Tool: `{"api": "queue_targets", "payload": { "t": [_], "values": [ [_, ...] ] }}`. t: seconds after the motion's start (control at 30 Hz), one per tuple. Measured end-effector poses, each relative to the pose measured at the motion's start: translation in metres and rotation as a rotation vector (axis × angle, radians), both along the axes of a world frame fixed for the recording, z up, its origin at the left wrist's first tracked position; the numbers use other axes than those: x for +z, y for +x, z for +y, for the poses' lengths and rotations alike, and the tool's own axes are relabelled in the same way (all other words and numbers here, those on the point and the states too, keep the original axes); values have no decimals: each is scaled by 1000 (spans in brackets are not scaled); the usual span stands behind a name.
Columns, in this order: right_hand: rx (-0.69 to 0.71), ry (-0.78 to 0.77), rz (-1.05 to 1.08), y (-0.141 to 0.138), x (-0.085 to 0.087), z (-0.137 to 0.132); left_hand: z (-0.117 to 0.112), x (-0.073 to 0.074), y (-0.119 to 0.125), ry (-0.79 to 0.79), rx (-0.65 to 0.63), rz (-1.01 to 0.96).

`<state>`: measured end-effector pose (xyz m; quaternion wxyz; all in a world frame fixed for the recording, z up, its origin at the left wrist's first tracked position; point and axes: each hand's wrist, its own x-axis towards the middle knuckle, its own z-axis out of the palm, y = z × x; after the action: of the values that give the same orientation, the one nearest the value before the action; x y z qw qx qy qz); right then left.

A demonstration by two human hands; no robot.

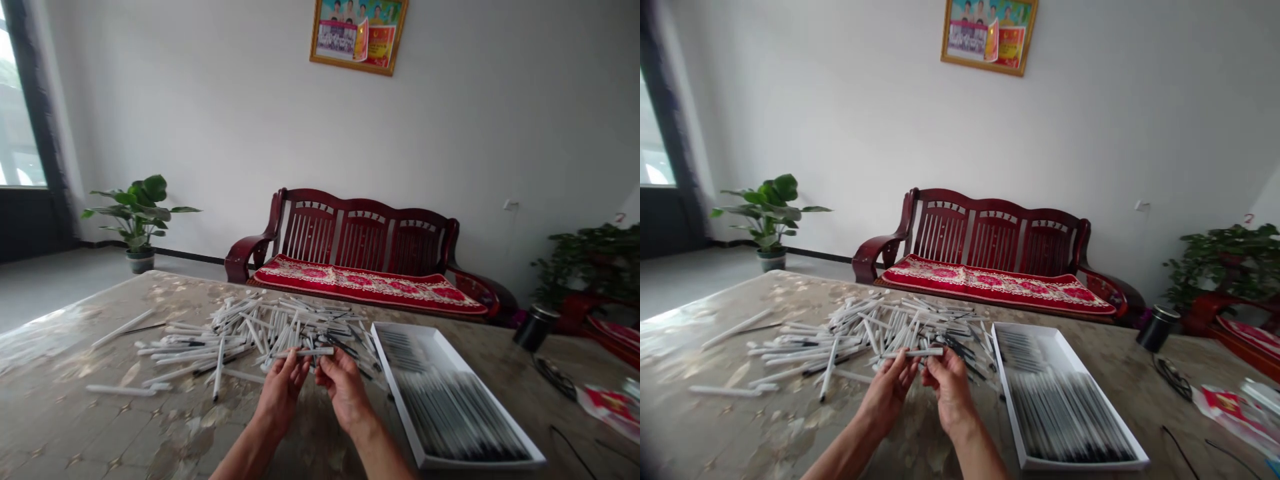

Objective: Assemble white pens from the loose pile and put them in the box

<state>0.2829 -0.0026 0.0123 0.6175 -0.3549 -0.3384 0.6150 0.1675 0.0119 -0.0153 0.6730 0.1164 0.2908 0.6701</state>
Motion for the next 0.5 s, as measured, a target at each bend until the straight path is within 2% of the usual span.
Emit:
{"api": "queue_targets", "payload": {
  "t": [0.1,0.2,0.37,0.5],
  "values": [
    [-43,19,-19,-2,-4,1,-4,0,4,-24,-82,-28],
    [-102,65,-133,-1,-5,3,-7,-1,7,-51,-87,-37],
    [-135,105,-234,-4,3,7,-7,-2,6,-20,-119,-21],
    [-183,61,-242,-5,6,14,-7,-2,5,22,-172,46]
  ]
}}
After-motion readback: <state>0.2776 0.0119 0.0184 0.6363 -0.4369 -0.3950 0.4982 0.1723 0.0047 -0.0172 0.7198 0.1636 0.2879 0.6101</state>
